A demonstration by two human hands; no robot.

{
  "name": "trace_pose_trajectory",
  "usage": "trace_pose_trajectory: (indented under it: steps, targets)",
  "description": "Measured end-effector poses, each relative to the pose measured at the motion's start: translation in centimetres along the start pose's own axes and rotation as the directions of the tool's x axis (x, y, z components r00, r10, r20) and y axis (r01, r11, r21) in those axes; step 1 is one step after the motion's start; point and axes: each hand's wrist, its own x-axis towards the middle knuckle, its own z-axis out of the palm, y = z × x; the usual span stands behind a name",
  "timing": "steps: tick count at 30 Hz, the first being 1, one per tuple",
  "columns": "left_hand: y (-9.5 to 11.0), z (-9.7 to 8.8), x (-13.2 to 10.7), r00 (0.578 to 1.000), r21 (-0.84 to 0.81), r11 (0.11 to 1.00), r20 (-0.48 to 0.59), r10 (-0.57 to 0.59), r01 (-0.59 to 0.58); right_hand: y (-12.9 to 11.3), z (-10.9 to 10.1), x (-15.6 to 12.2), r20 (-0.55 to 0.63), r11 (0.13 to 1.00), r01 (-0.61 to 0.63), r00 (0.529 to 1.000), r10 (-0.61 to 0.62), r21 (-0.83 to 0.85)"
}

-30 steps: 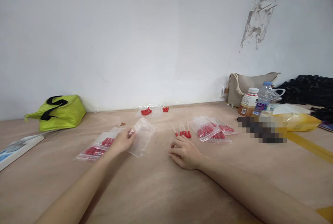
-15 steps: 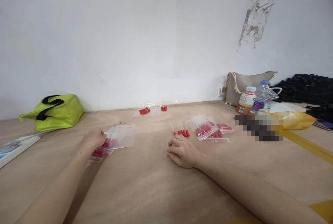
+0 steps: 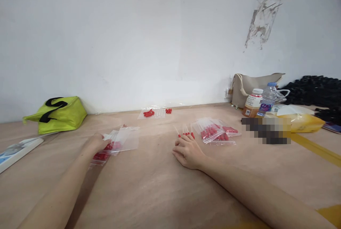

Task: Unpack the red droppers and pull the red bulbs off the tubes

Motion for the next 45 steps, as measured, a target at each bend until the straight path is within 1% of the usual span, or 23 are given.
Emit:
trace_pose_trajectory:
  steps: [3, 5, 8, 10, 12, 13, 14, 15, 16, 19, 21, 23, 26, 29, 32, 35, 36, 38, 39, 40, 41, 43, 45]
  targets:
    - [-0.2, -0.3, 0.0, 0.993, 0.06, 0.997, 0.106, -0.061, 0.055, 0.5, 0.1, 0.0, -0.01, 0.997, -0.078, 0.997, 0.078, -0.028]
    - [-0.2, -0.8, 0.1, 0.991, 0.09, 0.994, 0.105, -0.079, 0.07, 0.7, 0.1, 0.0, -0.008, 0.994, -0.107, 0.994, 0.107, -0.022]
    - [-0.2, -2.4, -0.1, 0.995, 0.12, 0.988, 0.015, -0.102, 0.1, 0.8, 0.1, 0.1, 0.006, 0.991, -0.136, 0.991, 0.136, -0.01]
    - [0.4, -3.7, -0.7, 0.987, 0.136, 0.981, -0.099, -0.128, 0.14, 0.9, 0.1, 0.1, 0.021, 0.988, -0.151, 0.988, 0.151, -0.001]
    - [1.9, -4.6, -1.7, 0.971, 0.056, 0.988, -0.203, -0.127, 0.142, 0.9, 0.1, 0.1, 0.036, 0.987, -0.158, 0.987, 0.157, 0.014]
    - [2.9, -4.7, -2.4, 0.962, -0.076, 0.993, -0.25, -0.108, 0.091, 1.0, 0.1, 0.1, 0.04, 0.987, -0.16, 0.986, 0.159, 0.022]
    - [4.2, -4.4, -3.1, 0.98, -0.288, 0.957, -0.194, -0.036, -0.022, 1.0, 0.1, 0.1, 0.043, 0.986, -0.162, 0.986, 0.16, 0.028]
    - [5.6, -3.8, -3.9, 0.994, -0.522, 0.849, -0.106, 0.027, -0.078, 1.0, 0.1, 0.1, 0.045, 0.986, -0.163, 0.986, 0.162, 0.033]
    - [7.0, -2.8, -4.8, 0.997, -0.587, 0.806, -0.028, 0.078, -0.08, 1.1, 0.2, 0.1, 0.045, 0.985, -0.168, 0.985, 0.166, 0.037]
    - [10.8, 1.5, -7.4, 0.973, -0.675, 0.735, 0.118, 0.196, -0.066, 1.0, 0.1, 0.1, 0.036, 0.98, -0.193, 0.981, 0.191, 0.048]
    - [12.6, 4.3, -9.0, 0.945, -0.722, 0.691, 0.193, 0.263, -0.045, 0.9, 0.0, 0.1, 0.022, 0.976, -0.209, 0.978, 0.208, 0.063]
    - [13.5, 6.3, -10.4, 0.883, -0.838, 0.541, 0.302, 0.359, 0.067, 0.8, -0.1, 0.1, 0.01, 0.976, -0.203, 0.979, 0.203, 0.079]
    - [13.8, 7.3, -11.6, 0.838, -0.894, 0.418, 0.348, 0.421, 0.162, 0.9, -0.3, 0.1, 0.005, 0.985, -0.145, 0.989, 0.145, 0.095]
    - [13.5, 7.1, -12.0, 0.813, -0.905, 0.398, 0.344, 0.47, 0.153, 1.1, -0.4, 0.1, -0.005, 0.994, -0.051, 0.999, 0.051, 0.096]
    - [12.9, 6.9, -12.0, 0.792, -0.894, 0.447, 0.292, 0.537, 0.027, 1.2, -0.2, 0.1, -0.039, 0.996, 0.075, 0.997, -0.072, 0.056]
    - [12.3, 7.5, -11.8, 0.771, -0.849, 0.497, 0.193, 0.606, -0.179, 1.4, 0.1, 0.2, -0.078, 0.992, 0.125, 0.989, -0.124, 0.007]
    - [12.0, 7.7, -11.7, 0.78, -0.805, 0.528, 0.137, 0.611, -0.272, 1.4, 0.3, 0.2, -0.09, 0.994, 0.112, 0.99, -0.111, 0.003]
    - [11.6, 7.9, -11.6, 0.796, -0.638, 0.6, -0.034, 0.604, -0.483, 1.6, 0.5, 0.1, -0.112, 0.998, 0.068, 0.992, -0.066, 0.013]
    - [11.4, 7.9, -11.5, 0.778, -0.53, 0.62, -0.13, 0.614, -0.578, 1.7, 0.5, 0.1, -0.121, 0.999, 0.042, 0.992, -0.039, 0.025]
    - [11.2, 7.8, -11.5, 0.739, -0.43, 0.619, -0.208, 0.64, -0.657, 1.7, 0.6, 0.0, -0.126, 0.999, 0.017, 0.992, -0.012, 0.037]
    - [11.1, 7.7, -11.5, 0.686, -0.354, 0.594, -0.26, 0.679, -0.722, 1.8, 0.6, 0.0, -0.126, 0.999, -0.005, 0.992, 0.011, 0.048]
    - [11.2, 7.5, -11.5, 0.574, -0.276, 0.507, -0.297, 0.763, -0.817, 1.9, 0.5, 0.0, -0.114, 0.997, -0.036, 0.993, 0.043, 0.064]
    - [11.4, 7.4, -11.7, 0.496, -0.245, 0.437, -0.302, 0.814, -0.866, 1.9, 0.4, 0.0, -0.104, 0.996, -0.051, 0.993, 0.059, 0.075]
